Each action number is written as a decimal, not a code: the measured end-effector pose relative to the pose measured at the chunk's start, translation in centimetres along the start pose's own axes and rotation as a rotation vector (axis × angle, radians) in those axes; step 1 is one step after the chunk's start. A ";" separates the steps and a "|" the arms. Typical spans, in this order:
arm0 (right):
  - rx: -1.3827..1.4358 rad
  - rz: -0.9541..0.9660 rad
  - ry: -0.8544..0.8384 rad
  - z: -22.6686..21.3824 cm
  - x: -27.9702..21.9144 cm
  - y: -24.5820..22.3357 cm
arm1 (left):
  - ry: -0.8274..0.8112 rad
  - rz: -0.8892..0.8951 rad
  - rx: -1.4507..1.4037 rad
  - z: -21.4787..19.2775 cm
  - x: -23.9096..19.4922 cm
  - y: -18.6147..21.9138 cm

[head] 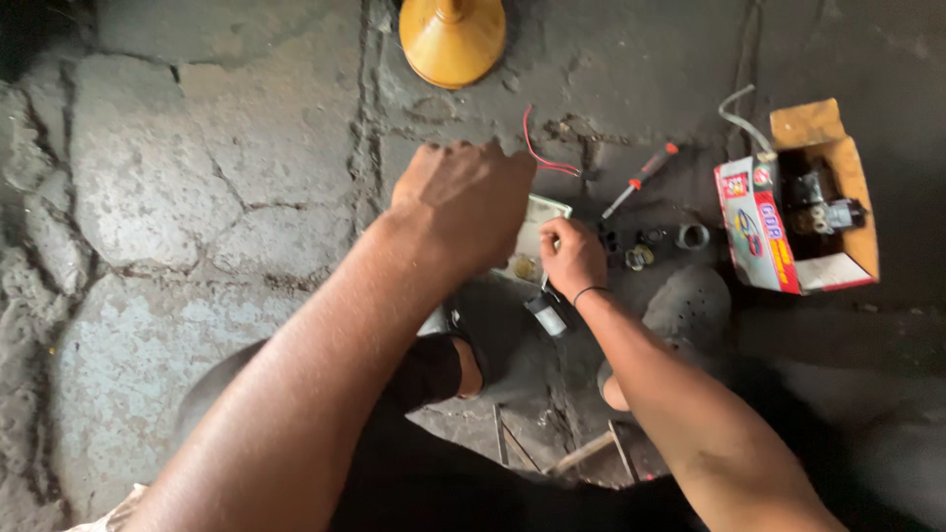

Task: The person sits on the floor and assembles a small mechanical device, likely a motor or pump. They handle various small components, including gears and a black housing, and use a screwdriver to tighten screws. The person also connects wires to the device and wipes it with a yellow cloth.

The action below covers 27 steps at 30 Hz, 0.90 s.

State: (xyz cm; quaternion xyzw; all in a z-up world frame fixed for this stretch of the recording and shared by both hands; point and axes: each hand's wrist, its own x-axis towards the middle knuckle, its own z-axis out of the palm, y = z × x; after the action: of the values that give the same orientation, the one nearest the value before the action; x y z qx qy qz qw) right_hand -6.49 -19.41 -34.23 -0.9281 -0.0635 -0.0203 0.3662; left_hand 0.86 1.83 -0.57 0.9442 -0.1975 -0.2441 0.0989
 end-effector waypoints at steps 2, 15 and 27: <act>0.032 0.095 -0.074 2.9 1.1 -0.5 | -0.032 -0.013 -0.003 -0.1 0.0 0.1; 1.214 0.886 -0.397 8.2 2.5 -0.4 | -0.027 -0.014 -0.001 0.5 0.3 -0.1; 0.150 0.497 -0.017 3.5 0.6 -1.7 | -0.048 -0.013 -0.004 0.0 0.3 0.1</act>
State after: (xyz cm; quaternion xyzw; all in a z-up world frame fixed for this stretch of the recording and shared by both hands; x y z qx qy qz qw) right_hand -6.20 -15.75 -35.58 -0.8855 0.1623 0.0829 0.4273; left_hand 1.09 1.59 -0.63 0.9392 -0.1933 -0.2675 0.0943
